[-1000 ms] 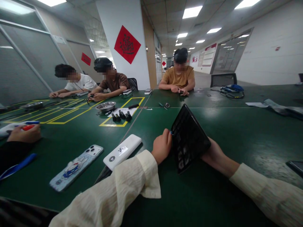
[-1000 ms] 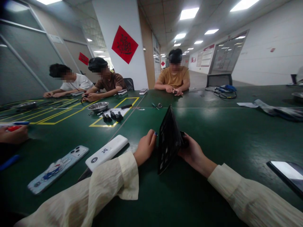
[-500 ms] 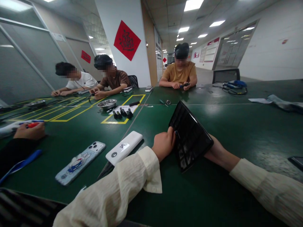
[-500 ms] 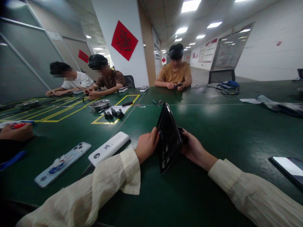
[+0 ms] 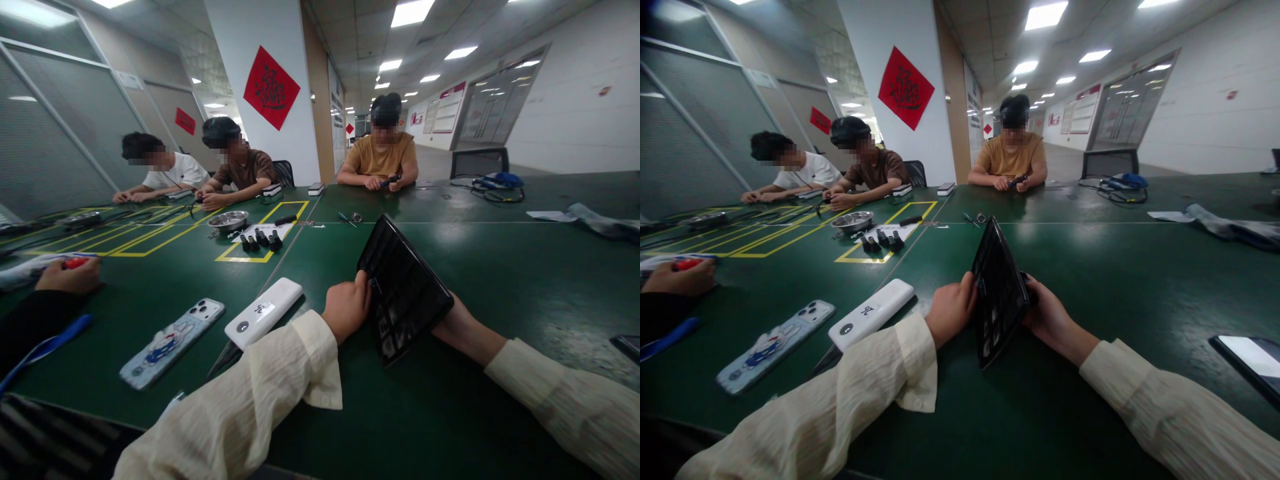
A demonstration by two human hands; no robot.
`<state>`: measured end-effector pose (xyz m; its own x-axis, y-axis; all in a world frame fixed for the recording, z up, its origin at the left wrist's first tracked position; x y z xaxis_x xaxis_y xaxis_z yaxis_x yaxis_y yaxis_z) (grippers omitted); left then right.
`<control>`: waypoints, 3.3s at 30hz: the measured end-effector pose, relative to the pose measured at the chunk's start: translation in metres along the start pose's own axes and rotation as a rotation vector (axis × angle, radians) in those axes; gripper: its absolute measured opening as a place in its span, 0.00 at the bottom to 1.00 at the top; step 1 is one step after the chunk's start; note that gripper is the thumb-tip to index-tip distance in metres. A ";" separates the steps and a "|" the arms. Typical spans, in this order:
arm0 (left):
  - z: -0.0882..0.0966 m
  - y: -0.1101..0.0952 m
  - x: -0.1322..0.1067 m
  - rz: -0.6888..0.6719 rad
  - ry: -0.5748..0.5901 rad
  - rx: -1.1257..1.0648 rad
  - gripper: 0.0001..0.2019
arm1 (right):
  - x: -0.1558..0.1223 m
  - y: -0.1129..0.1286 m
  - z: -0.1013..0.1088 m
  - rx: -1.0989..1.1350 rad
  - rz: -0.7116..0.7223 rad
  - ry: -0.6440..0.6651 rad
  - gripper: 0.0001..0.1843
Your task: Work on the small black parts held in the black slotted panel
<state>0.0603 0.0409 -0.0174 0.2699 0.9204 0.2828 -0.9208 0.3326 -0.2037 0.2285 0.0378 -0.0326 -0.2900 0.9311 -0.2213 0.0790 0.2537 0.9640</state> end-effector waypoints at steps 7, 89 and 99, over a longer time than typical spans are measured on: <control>0.002 -0.004 0.000 -0.034 0.043 0.136 0.15 | 0.013 -0.014 0.006 0.360 -0.011 -0.028 0.12; -0.001 0.003 0.005 -0.034 0.126 -0.420 0.17 | 0.009 -0.014 0.003 0.459 -0.004 -0.005 0.11; -0.005 0.004 0.006 -0.024 0.147 -0.451 0.19 | 0.011 -0.017 0.005 0.469 0.044 0.020 0.07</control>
<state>0.0597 0.0489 -0.0207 0.3567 0.9198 0.1638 -0.7084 0.3805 -0.5945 0.2288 0.0454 -0.0521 -0.2950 0.9394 -0.1746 0.5125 0.3098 0.8008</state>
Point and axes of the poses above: each hand's wrist, its own x-axis towards the middle knuckle, its own z-axis out of the back of the hand, y = z × x, the point moved 4 cm from there along x, towards the middle knuckle, and after that the axes turned 3 degrees about -x, right-handed, at the moved point
